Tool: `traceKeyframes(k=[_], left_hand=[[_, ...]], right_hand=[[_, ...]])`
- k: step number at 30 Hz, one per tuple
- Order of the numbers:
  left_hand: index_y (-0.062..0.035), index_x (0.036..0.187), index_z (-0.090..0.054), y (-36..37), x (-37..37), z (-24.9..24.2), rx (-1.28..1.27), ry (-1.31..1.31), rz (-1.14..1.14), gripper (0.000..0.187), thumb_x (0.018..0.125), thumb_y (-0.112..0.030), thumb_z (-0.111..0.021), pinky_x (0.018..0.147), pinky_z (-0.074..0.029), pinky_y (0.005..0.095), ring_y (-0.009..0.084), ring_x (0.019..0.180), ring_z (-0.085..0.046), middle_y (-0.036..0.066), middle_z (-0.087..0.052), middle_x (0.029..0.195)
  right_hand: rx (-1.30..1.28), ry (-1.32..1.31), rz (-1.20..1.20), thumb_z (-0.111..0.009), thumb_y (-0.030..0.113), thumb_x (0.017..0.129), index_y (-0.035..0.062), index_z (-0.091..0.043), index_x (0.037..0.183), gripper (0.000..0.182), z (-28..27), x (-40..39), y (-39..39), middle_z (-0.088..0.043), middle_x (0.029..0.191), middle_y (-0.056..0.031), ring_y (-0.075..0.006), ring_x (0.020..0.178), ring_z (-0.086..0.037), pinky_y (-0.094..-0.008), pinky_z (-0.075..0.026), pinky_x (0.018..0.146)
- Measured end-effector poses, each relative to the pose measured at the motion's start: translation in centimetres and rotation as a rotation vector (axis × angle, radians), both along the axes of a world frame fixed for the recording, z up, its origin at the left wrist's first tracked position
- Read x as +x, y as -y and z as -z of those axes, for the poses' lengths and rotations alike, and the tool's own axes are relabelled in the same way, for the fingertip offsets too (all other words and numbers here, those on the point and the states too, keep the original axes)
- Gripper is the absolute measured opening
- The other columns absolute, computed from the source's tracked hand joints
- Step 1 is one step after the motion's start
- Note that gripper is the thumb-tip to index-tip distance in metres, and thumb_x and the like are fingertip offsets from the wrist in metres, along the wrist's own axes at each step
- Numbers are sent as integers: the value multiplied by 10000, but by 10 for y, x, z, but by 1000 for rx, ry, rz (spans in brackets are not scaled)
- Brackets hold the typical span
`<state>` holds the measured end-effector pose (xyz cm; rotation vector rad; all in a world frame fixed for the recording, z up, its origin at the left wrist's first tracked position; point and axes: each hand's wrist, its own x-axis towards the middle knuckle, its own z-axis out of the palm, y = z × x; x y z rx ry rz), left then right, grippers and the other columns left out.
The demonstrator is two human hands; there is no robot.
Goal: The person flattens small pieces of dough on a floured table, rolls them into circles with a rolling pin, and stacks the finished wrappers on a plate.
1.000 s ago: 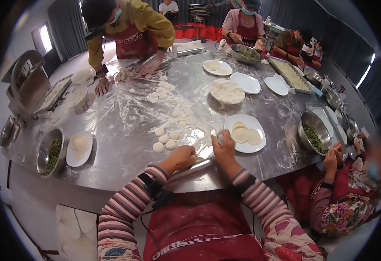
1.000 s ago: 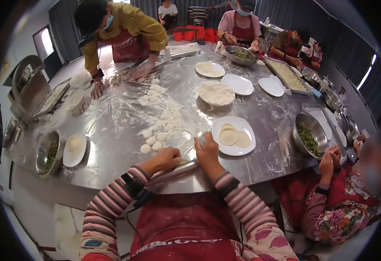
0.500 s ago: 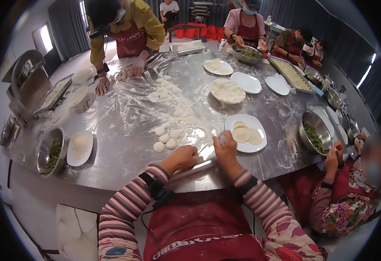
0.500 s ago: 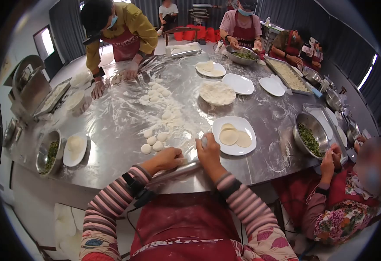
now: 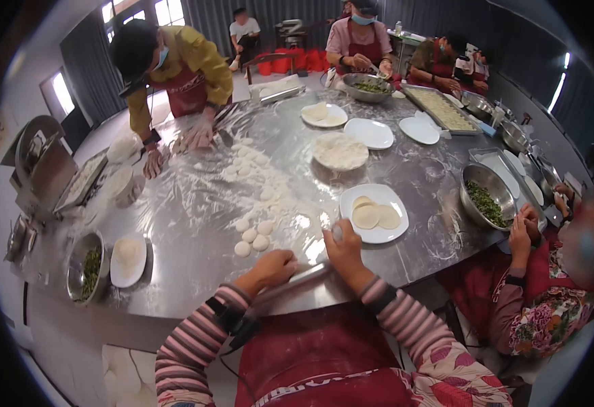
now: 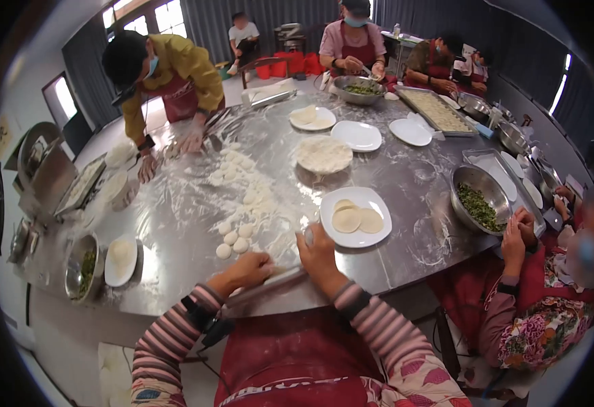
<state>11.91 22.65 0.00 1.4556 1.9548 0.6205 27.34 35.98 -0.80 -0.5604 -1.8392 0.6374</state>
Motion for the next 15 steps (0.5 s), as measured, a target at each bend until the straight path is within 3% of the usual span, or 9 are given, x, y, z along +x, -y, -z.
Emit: traceKeyframes(k=[2,3,5,6,8,9,13,14,15], left_hand=[[1,896,-629,2,2,1,43,30,10,225,796,-189,-562,702,-478,386,297,780,-634,203,-639,802],[1,896,-629,-4,2,-1,46,28,9,225,796,-189,-562,702,-478,386,297,780,-634,203,-639,802],[6,892,-623,-17,3,-4,105,204,17,202,788,-158,-568,674,-475,357,226,741,-611,158,-626,757],[6,892,-623,-29,6,-4,106,204,17,202,788,-158,-568,674,-475,357,226,741,-611,158,-626,757],[11,895,-617,-68,18,-6,84,408,-12,192,789,-142,-571,654,-468,318,175,727,-577,109,-617,771],[10,900,-616,-86,31,-18,81,526,-45,196,790,-148,-583,650,-466,308,171,722,-576,99,-619,790],[22,932,-598,-142,33,-20,201,848,-153,234,792,-164,-618,648,-466,280,150,738,-571,80,-617,837],[19,963,-582,-143,24,-22,185,778,-206,282,785,-189,-649,669,-472,288,150,779,-565,82,-607,846],[16,975,-577,-142,9,-16,206,542,-215,284,780,-178,-647,681,-480,309,186,798,-582,108,-614,872]], right_hand=[[40,71,-14,-695,77,775,32,-511,877,216,1,35,17,-552,715,-179,-391,636,-576,-434,-449,547],[-21,84,-13,-709,75,764,32,-514,840,213,-11,51,32,-550,700,-153,-357,587,-578,-413,-452,515],[105,106,22,-715,31,748,38,-520,822,208,-8,69,45,-537,649,-118,-274,513,-567,-348,-452,476],[106,106,22,-715,31,748,38,-520,822,208,-12,73,50,-537,649,-118,-274,513,-567,-348,-452,476],[-222,-11,-80,-711,29,757,42,-525,828,200,-17,76,55,-534,637,-110,-239,506,-556,-320,-447,481],[-227,-19,-89,-714,41,765,44,-527,834,200,-9,74,51,-535,644,-105,-217,504,-543,-309,-441,483],[-191,-31,-112,-720,33,752,44,-528,842,212,-7,68,43,-549,660,-120,-258,525,-566,-325,-449,493],[-194,-28,-111,-720,33,752,44,-528,842,212,-7,69,43,-549,660,-120,-258,525,-566,-325,-449,493],[-155,-30,-107,-720,28,749,42,-526,849,219,-9,68,43,-553,669,-124,-270,536,-573,-330,-452,498]])
